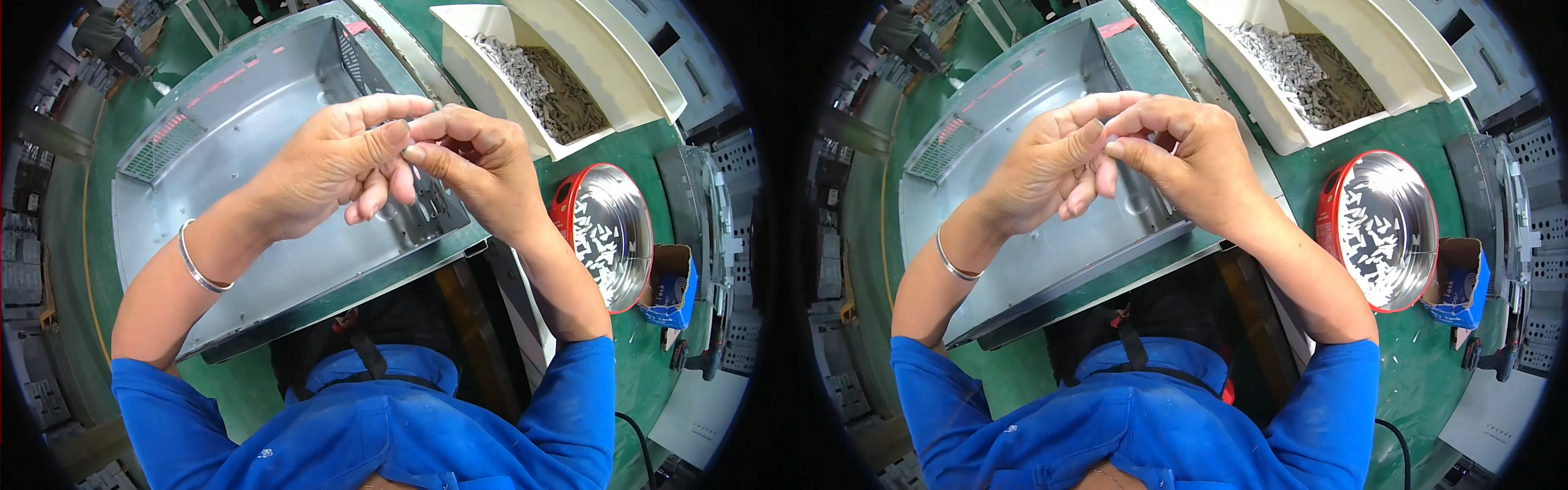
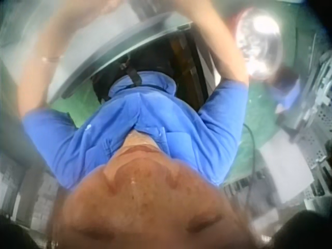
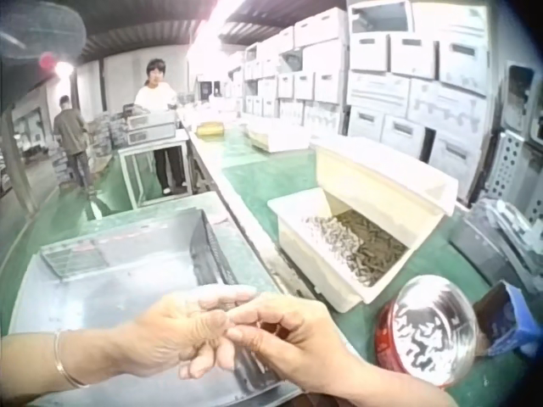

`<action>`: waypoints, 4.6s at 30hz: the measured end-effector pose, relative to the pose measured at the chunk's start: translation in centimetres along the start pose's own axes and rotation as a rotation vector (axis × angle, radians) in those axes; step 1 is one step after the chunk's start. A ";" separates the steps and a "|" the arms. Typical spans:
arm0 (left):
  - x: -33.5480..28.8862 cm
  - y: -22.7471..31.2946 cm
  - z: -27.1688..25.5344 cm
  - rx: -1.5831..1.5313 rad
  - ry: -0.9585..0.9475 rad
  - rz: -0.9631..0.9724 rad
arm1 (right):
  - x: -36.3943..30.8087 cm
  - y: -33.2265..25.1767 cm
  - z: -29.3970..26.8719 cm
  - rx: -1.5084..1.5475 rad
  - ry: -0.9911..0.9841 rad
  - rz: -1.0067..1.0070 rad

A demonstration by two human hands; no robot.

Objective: The person inserts small white plastic clips into pre-drilled holes on a large silver metal chassis. They work systematically across the surface, picking clips from a nearby container and pressing them into place.

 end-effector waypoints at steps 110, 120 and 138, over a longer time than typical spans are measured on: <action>1.7 -6.4 -1.5 0.837 0.017 0.397 | -8.6 12.7 -4.0 -0.018 0.120 0.542; 1.8 -6.8 -1.6 0.860 0.017 0.423 | -8.4 12.4 -3.9 -0.051 0.107 0.546; 1.7 -7.3 -2.0 0.901 -0.001 0.493 | -8.4 12.1 -3.8 -0.101 0.096 0.551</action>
Point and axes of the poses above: each hand's wrist, its own x-axis towards the middle knuckle, its own z-axis out of the palm, y = z × x, the point moved 5 cm from there along x, towards the middle knuckle, and after that the axes turned 11 degrees about -x, right-handed, at the moved point
